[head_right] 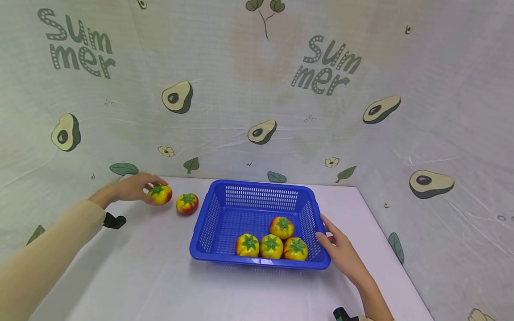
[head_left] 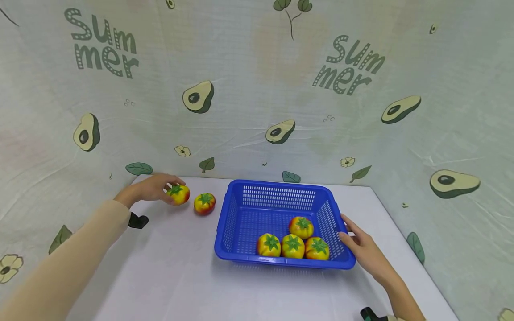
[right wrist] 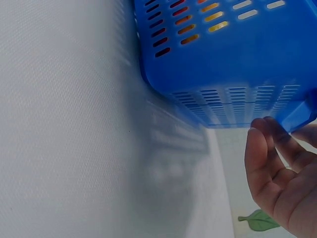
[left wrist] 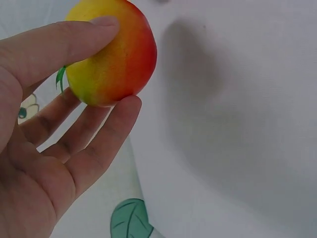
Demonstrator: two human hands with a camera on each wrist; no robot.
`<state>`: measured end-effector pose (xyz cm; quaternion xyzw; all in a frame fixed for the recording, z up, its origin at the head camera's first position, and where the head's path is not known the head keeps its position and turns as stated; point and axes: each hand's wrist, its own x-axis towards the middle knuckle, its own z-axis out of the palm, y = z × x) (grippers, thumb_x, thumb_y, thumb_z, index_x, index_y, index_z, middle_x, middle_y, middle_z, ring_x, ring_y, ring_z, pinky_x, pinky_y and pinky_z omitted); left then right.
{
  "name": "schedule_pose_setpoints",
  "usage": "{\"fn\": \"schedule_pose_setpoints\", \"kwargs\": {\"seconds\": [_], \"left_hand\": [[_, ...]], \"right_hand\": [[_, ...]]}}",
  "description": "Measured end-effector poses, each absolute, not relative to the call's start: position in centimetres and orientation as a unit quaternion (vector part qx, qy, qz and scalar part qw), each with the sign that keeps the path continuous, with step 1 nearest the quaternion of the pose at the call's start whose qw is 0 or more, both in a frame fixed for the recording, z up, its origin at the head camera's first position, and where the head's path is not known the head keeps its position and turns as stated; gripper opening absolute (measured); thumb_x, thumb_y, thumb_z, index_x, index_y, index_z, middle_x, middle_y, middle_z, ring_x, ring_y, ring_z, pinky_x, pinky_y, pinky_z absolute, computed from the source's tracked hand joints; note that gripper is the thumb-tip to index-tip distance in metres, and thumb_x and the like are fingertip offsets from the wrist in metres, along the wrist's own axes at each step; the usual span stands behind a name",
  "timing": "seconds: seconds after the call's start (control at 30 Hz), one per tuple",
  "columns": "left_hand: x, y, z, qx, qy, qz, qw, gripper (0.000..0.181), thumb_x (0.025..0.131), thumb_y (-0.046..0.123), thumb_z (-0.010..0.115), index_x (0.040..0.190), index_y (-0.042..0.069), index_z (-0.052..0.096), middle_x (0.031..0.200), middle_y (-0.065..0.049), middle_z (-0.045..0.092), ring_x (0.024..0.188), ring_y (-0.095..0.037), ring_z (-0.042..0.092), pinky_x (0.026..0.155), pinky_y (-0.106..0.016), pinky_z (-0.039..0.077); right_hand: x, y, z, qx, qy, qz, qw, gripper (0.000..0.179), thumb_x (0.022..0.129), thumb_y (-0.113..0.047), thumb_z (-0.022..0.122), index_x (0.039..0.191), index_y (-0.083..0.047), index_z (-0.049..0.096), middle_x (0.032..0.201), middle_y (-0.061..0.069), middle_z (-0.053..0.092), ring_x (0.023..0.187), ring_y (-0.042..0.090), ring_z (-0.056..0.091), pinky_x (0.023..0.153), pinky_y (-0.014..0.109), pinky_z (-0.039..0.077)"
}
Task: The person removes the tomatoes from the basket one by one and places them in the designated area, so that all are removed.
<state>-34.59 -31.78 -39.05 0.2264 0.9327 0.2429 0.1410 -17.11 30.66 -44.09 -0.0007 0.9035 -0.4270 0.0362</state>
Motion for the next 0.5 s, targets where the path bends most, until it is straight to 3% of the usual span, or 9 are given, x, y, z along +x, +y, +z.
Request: {"fn": "schedule_pose_setpoints", "kwargs": {"seconds": [0.23,0.5], "left_hand": [[-34.5,-32.3,-40.5,0.213,0.931,0.259,0.143,0.063,0.091,0.02,0.084,0.147,0.009,0.059,0.14,-0.024,0.059,0.126,-0.048,0.057,0.107,-0.066,0.049],[-34.3,-31.7,-41.5,0.193,0.934,0.263,0.147,0.063,0.09,0.022,0.084,0.147,0.009,0.06,0.141,-0.026,0.057,0.125,-0.049,0.056,0.106,-0.067,0.048]], "right_hand": [[-17.2,30.7,-44.0,0.001,0.904,-0.425,0.038,0.073,0.111,-0.041,0.055,0.171,-0.014,0.021,0.155,0.029,0.045,0.117,0.031,0.065,0.092,0.039,0.063],[-17.1,30.7,-44.1,0.006,0.902,-0.431,0.038,0.073,0.111,-0.04,0.056,0.171,-0.015,0.023,0.153,0.027,0.046,0.113,0.029,0.064,0.089,0.027,0.059]]}}
